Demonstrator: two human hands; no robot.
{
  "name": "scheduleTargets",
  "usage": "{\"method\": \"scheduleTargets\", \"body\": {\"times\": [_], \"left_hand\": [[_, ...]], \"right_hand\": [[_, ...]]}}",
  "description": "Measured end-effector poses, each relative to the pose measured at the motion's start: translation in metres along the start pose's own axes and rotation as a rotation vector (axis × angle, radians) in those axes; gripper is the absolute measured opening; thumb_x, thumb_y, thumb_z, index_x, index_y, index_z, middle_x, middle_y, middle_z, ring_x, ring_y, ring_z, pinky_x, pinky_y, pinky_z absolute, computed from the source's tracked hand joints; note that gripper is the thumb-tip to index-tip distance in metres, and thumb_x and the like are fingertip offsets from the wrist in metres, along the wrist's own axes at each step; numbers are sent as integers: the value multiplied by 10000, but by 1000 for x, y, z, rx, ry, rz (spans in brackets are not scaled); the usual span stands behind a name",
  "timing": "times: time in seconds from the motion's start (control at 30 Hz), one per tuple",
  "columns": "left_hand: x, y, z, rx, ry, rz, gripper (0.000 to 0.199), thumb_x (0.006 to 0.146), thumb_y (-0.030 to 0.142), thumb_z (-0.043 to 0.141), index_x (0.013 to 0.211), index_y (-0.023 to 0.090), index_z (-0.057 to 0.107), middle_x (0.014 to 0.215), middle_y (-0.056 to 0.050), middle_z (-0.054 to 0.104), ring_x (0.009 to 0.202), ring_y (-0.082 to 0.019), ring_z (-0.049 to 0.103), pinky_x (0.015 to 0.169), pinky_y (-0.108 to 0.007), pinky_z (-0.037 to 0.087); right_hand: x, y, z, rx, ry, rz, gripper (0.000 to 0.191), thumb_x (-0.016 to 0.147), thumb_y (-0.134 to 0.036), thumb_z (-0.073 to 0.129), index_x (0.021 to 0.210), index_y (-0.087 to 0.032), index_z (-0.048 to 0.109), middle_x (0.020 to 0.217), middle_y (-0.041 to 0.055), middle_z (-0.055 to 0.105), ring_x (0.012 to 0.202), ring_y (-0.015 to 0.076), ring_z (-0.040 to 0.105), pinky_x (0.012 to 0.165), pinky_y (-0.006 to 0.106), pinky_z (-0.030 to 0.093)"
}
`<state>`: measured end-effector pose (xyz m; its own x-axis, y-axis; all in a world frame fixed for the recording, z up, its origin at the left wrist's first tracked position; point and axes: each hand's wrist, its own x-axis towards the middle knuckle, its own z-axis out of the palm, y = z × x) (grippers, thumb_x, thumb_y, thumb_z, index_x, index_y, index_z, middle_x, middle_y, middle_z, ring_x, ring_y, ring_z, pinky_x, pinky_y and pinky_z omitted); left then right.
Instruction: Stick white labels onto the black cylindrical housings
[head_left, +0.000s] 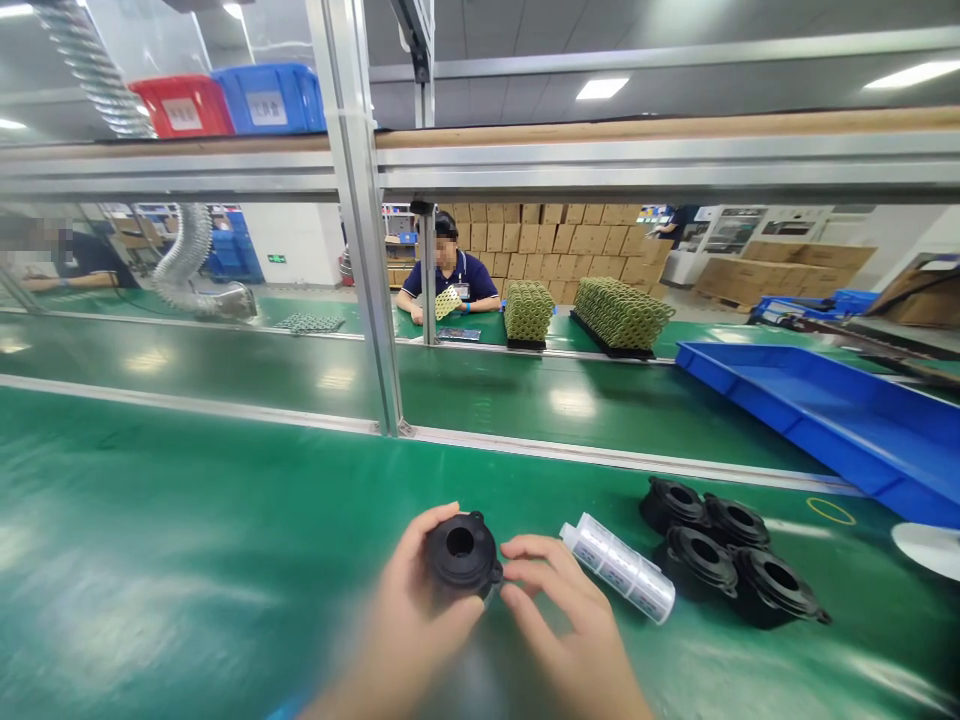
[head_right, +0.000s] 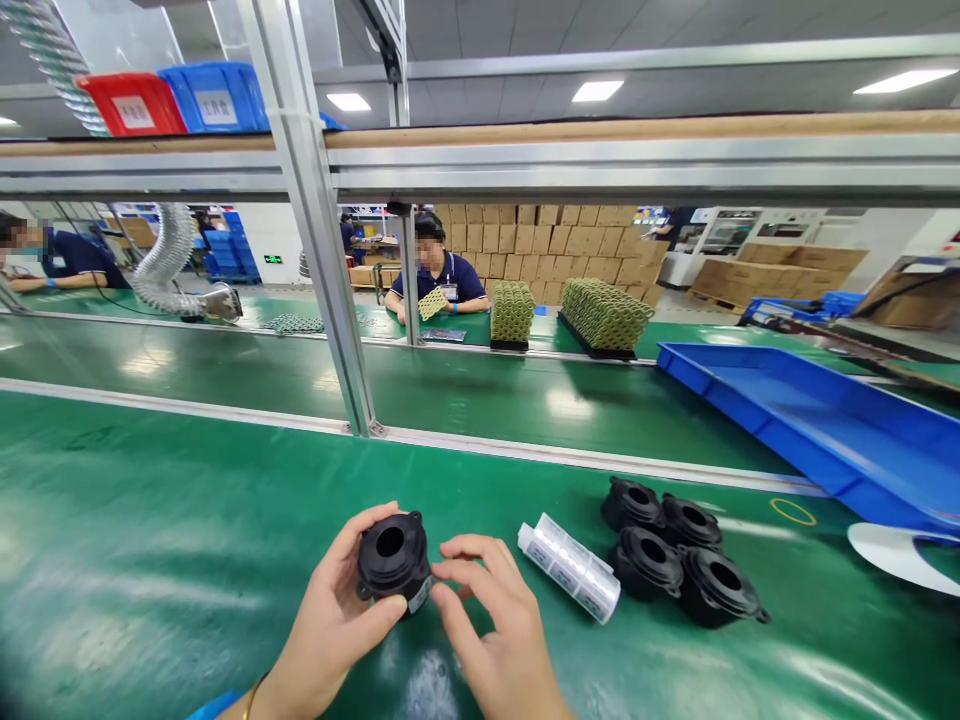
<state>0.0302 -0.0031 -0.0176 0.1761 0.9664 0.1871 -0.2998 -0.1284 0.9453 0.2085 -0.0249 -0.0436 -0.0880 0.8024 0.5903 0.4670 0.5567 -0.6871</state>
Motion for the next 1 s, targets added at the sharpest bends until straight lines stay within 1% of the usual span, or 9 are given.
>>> {"method": "scheduleTargets", "body": {"times": [0.13,0.33,0.53,0.63,0.7,0.77,0.83,0.9,1.0], "left_hand": [[-1,4,2,26,-7,-73,595,639,162,758,1190,196,534,1210,-127,629,1113,-282,621,977,-370,516],[-1,3,1,70,-60,-124,636,688,224,743,1272,192,495,1253,-139,609,1154,-296,589,1027,-406,467],[-10,-13,-4,349,4,163,596,774,205,711,1332,292,519,1401,-77,486,1285,-283,480,1084,-379,388],[-3,-16,-12,420,147,192,621,803,223,711,1373,318,483,1425,-58,452,1321,-270,435,1109,-362,342],[9,-13,-19,325,276,154,654,820,264,710,1409,319,429,1427,-60,456,1324,-264,432,1127,-374,309],[23,-9,-25,87,317,46,711,831,313,706,1447,314,350,1391,-78,500,1288,-263,473,1097,-395,344],[32,-4,-27,-207,227,-115,706,848,346,680,1450,269,320,1317,-115,561,1201,-274,546,1011,-412,422],[34,-3,-25,-422,97,-237,605,879,349,630,1404,201,370,1244,-154,602,1107,-278,599,928,-403,462],[27,-5,-18,-548,-39,-304,462,936,334,540,1350,175,413,1223,-183,608,1055,-275,617,873,-402,470]], "right_hand": [[1,-5,0,22,-3,35,134,922,-151,561,872,-237,650,1023,47,594,906,184,608,718,258,522],[3,-9,-1,-2,3,28,147,896,-120,533,804,-222,586,964,30,586,843,177,602,714,277,487],[-1,-11,3,-148,75,-87,140,917,-91,527,843,-204,566,932,52,584,872,198,582,740,315,462],[-2,-12,-4,-235,148,-169,131,911,-81,548,888,-202,593,947,55,595,881,195,585,781,322,454],[-3,-12,-14,-277,245,-137,110,910,-110,570,898,-213,607,969,51,601,900,198,587,836,336,442],[-3,-10,-24,-258,337,0,73,918,-178,588,875,-230,618,999,46,609,939,209,588,888,346,428],[-3,-7,-31,-149,330,166,99,920,-272,601,831,-240,631,1007,43,624,963,222,594,866,324,459],[-1,-3,-32,18,229,306,165,898,-369,624,800,-239,648,993,48,641,946,234,607,771,284,516],[3,-6,-27,239,81,493,263,870,-477,631,789,-229,668,951,47,649,803,211,616,647,244,544]]}}
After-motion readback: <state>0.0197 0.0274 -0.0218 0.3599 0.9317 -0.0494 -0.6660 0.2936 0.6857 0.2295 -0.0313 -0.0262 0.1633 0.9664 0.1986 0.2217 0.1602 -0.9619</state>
